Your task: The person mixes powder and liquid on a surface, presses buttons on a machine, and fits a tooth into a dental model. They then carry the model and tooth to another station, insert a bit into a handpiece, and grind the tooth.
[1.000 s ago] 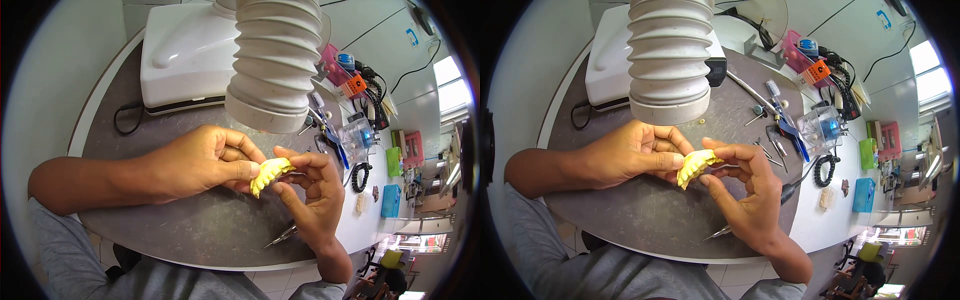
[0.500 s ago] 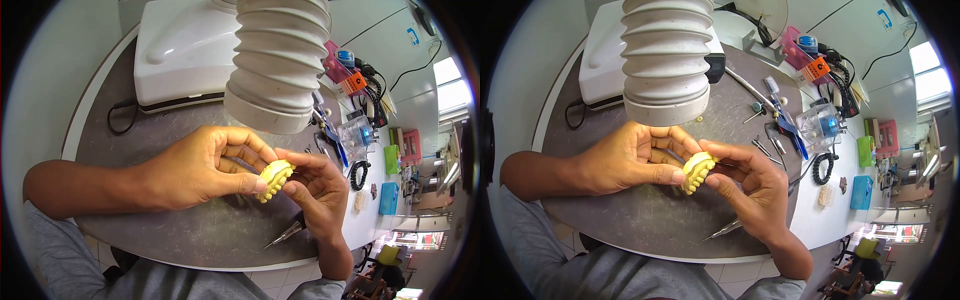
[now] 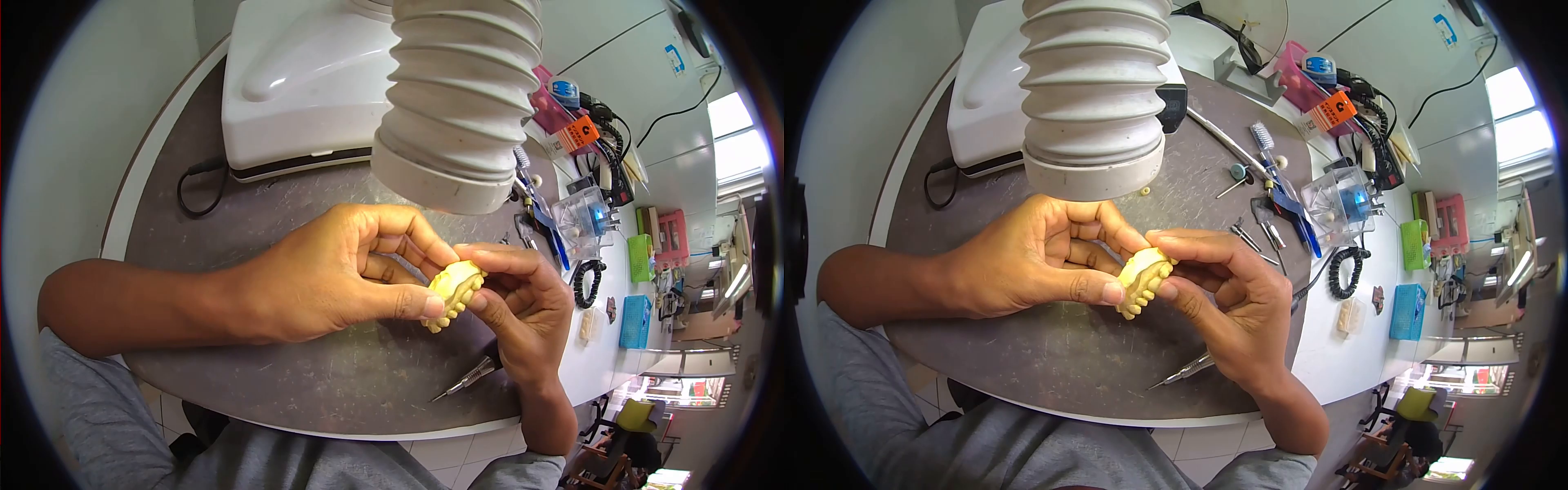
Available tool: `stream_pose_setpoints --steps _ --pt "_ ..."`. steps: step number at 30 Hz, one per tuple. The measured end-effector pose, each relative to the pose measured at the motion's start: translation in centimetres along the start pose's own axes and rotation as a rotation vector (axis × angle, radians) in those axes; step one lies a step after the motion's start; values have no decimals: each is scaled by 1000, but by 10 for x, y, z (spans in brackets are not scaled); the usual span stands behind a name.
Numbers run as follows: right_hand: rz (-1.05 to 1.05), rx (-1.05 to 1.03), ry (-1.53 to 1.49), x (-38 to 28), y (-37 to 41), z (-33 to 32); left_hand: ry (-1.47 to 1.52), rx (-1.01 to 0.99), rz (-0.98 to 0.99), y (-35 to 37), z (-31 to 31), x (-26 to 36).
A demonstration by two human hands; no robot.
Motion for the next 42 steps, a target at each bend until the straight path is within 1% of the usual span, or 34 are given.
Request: stream_pose_setpoints --steps 2,4,6,8,10,13,16,18,19,21,23,25,27,28,37,42 --pt "-18 3 12 -1 -1 0 14 -5 15 -2 -2 -4" --pt "46 39 -71 1 -1 0 26 -14 31 -3 -1 -3" --pt "34 44 -55 -1 -2 0 130 26 -34 -2 -1 -4" --pt "22 49 -42 -1 -2 0 143 16 -42 -4 -5 -8" --pt "57 38 -9 2 -1 0 156 9 -54 -4 -4 -8" --pt "67 9 22 1 -1 1 185 -14 -114 -1 0 -6" --pt "38 22 -30 -1 -1 3 160 19 -117 -1 -1 -5" --pt "67 22 -36 -1 2 3 -1 57 -94 0 -4 -3" --pt "95 16 -35 -1 3 4 -4 58 -99 1 -5 -3" --pt "111 17 -45 -3 4 6 -212 128 -77 1 -11 -1" --pt "130 16 -57 -3 4 8 -176 162 -51 -1 -11 0" --pt "191 10 -78 0 3 9 -138 197 -25 0 -12 1" --pt "224 7 -83 -1 2 10 -128 128 -36 0 -9 2" --pt "254 4 -81 0 2 10 -127 129 -41 1 -9 2" --pt "258 19 -101 2 3 14 -114 105 -93 0 -11 -1" --pt "276 17 -99 0 2 15 -156 132 -133 -1 -11 2"
Point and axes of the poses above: each hand's wrist, its own y-axis away from the middle knuckle, its own z-axis out of the palm, x = y × z, the point moved 5 cm from there along -y, towards the middle knuckle, and after that the axes turned 1 degree about -z, right-handed, at the moved point
